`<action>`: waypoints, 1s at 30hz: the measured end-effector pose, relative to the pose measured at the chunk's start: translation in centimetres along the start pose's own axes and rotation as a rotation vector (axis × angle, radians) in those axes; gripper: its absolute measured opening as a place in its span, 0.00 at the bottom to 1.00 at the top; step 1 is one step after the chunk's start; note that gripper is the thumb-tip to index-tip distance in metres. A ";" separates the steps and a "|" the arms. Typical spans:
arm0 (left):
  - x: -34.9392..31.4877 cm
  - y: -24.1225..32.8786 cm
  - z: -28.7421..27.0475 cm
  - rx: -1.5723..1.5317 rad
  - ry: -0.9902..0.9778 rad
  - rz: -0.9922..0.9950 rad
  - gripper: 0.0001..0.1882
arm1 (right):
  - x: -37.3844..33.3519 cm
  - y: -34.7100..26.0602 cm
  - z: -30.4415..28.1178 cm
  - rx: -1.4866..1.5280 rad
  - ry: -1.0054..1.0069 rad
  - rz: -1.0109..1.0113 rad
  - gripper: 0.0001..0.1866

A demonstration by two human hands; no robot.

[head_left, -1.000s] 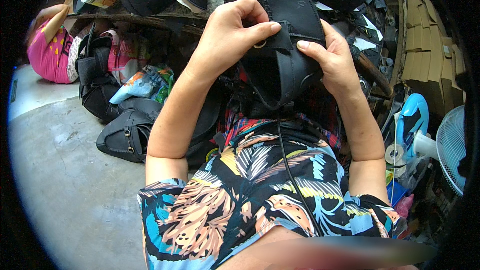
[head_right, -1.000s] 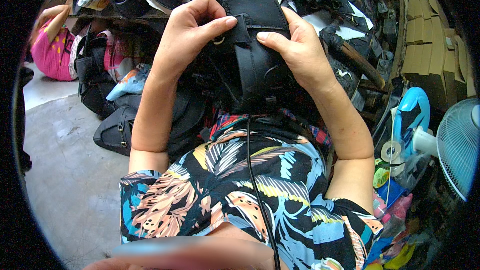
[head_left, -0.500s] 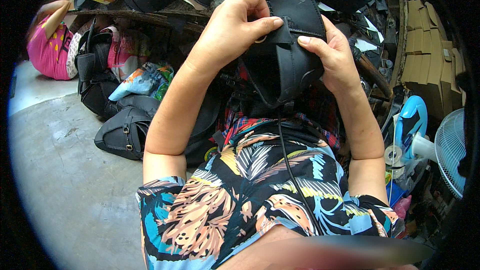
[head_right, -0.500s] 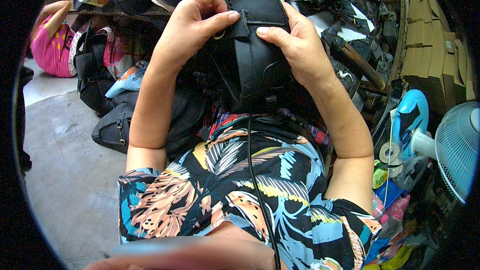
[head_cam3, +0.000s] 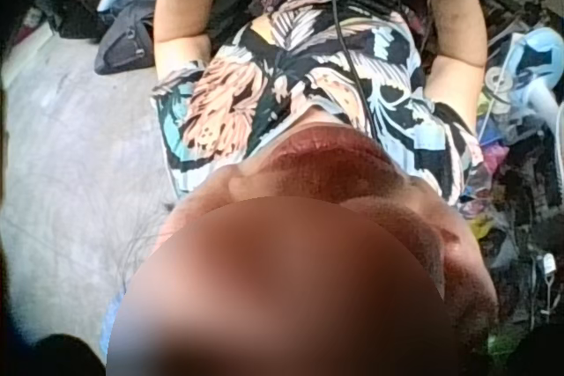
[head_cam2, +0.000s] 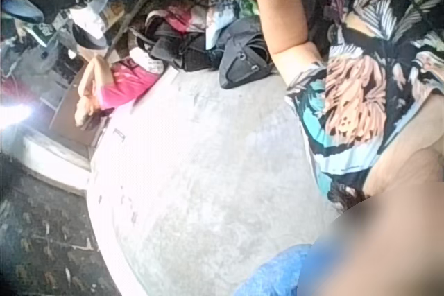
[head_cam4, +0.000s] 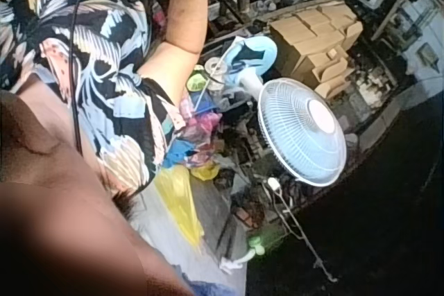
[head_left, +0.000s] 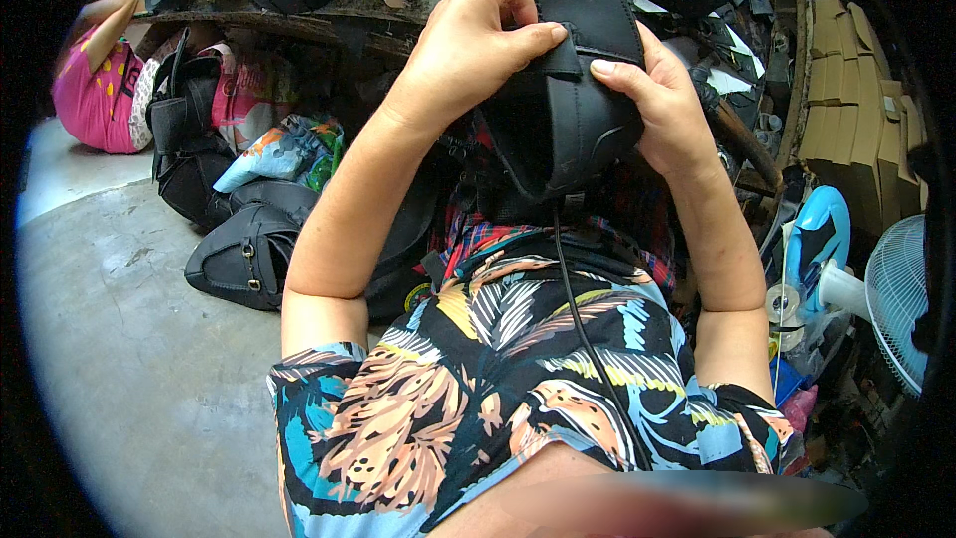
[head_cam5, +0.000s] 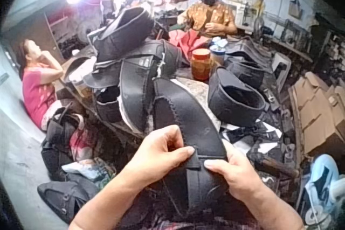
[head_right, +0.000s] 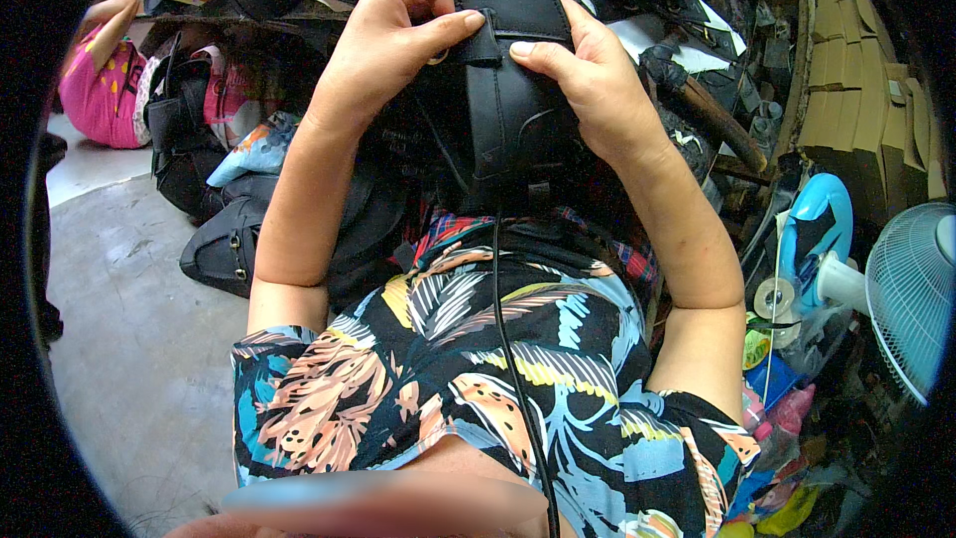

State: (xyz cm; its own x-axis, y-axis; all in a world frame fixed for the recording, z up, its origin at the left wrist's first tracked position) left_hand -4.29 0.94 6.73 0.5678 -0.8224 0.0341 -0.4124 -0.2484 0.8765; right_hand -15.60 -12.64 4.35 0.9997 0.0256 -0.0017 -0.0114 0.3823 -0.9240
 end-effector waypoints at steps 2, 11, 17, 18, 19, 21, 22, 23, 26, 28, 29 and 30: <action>-0.1 0.1 0.0 -0.050 -0.025 0.026 0.13 | 0.1 -0.1 -0.2 0.057 0.001 0.007 0.21; -0.6 0.6 0.2 0.143 0.012 -0.012 0.14 | 0.3 -0.4 -1.3 -0.040 -0.077 0.130 0.13; -0.5 1.2 0.4 0.149 0.045 0.118 0.13 | 0.5 -0.5 -1.1 -0.070 -0.016 0.084 0.15; -0.6 1.3 0.4 0.150 0.049 0.129 0.13 | 0.6 -0.5 -0.9 -0.063 -0.019 0.046 0.16; -0.6 1.2 0.4 0.172 0.048 0.104 0.13 | 0.6 -0.4 -0.9 -0.095 0.013 0.067 0.16; -0.6 1.1 0.3 0.213 0.047 0.054 0.15 | 0.7 -0.5 -0.8 -0.133 0.057 0.042 0.18; -0.6 1.1 0.3 0.205 0.040 0.049 0.14 | 0.8 -0.5 -0.8 -0.134 0.059 0.043 0.17; -0.6 1.1 0.3 0.196 0.034 0.044 0.14 | 0.9 -0.4 -0.8 -0.136 0.061 0.045 0.17; -0.6 1.2 0.1 0.075 0.006 0.069 0.12 | 1.1 -0.3 -0.9 -0.101 0.054 0.045 0.17; -0.6 1.2 0.0 0.024 -0.007 0.088 0.11 | 1.3 -0.2 -0.9 -0.075 0.035 0.045 0.16; -0.6 1.3 0.0 0.027 -0.008 0.091 0.11 | 1.4 -0.2 -0.8 -0.067 0.021 0.049 0.15; -0.5 1.3 0.0 0.030 -0.008 0.094 0.11 | 1.4 -0.2 -0.8 -0.063 0.017 0.063 0.15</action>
State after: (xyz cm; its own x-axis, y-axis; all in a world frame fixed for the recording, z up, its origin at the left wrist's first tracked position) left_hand -5.10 1.08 7.87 0.5199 -0.8469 0.1114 -0.4847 -0.1851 0.8549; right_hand -14.16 -13.45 4.21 0.9972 0.0323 -0.0669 -0.0737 0.3213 -0.9441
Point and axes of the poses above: each hand's wrist, its own x-axis towards the middle knuckle, its own z-axis out of the palm, y = z × x, the point moved 4 cm from there along x, towards the middle knuckle, and after that the axes turned 11 degrees about -y, right-handed, at the moved point
